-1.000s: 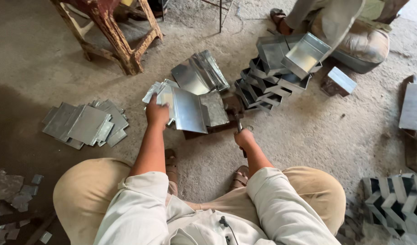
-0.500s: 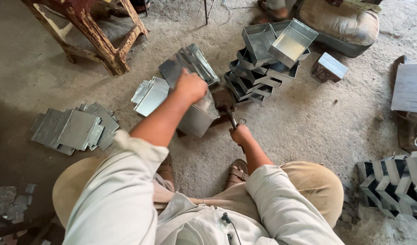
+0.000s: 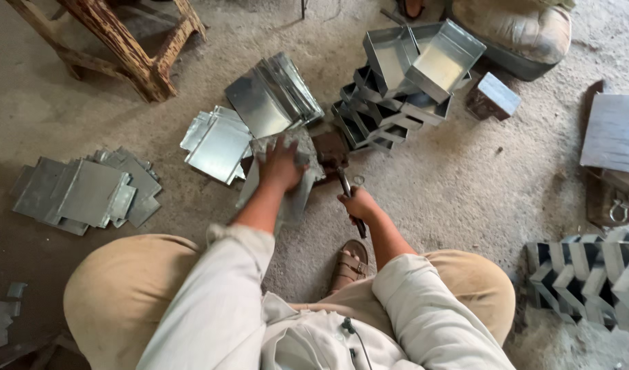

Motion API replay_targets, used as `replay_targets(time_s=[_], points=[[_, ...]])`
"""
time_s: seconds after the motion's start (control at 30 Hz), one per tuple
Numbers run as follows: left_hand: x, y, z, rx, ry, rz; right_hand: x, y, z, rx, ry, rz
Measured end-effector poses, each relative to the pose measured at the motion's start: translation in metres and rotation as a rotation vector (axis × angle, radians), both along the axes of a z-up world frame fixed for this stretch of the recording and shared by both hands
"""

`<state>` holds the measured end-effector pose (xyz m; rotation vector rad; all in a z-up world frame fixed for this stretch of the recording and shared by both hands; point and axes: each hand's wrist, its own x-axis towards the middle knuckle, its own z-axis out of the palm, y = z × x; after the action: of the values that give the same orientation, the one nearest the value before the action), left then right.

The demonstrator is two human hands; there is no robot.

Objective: The person sits on the floor and repeatedly hammers flat metal sheets placed on a small block. They pick up sheets from a pile, position them, strike them with a hammer, and then move them to a separate stack.

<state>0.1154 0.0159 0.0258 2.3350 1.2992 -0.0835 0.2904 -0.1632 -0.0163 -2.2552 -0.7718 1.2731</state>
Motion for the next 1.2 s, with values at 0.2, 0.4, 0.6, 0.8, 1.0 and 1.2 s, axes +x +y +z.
replay_targets(time_s=[0.2,0.4,0.6,0.8,1.0,1.2], points=[[-0.04,-0.02,-0.026,-0.03,0.095,-0.082,-0.013,0.007,0.001,0.106,0.22,-0.12],[-0.026,-0.039,-0.009,-0.11,0.288,-0.206,-0.023,0.015,0.001,0.086,0.23,-0.159],[-0.011,-0.046,0.007,-0.123,0.321,-0.311,-0.024,0.019,0.001,0.059,0.233,-0.171],[-0.027,-0.018,0.01,-0.028,0.316,-0.719,-0.03,0.017,0.007,0.076,0.276,-0.233],[-0.031,0.001,-0.032,0.017,-0.058,-0.714,-0.023,0.023,-0.03,0.178,0.419,-0.341],[-0.056,0.011,-0.028,0.063,-0.079,-0.223,-0.014,0.023,-0.059,0.259,0.465,-0.416]])
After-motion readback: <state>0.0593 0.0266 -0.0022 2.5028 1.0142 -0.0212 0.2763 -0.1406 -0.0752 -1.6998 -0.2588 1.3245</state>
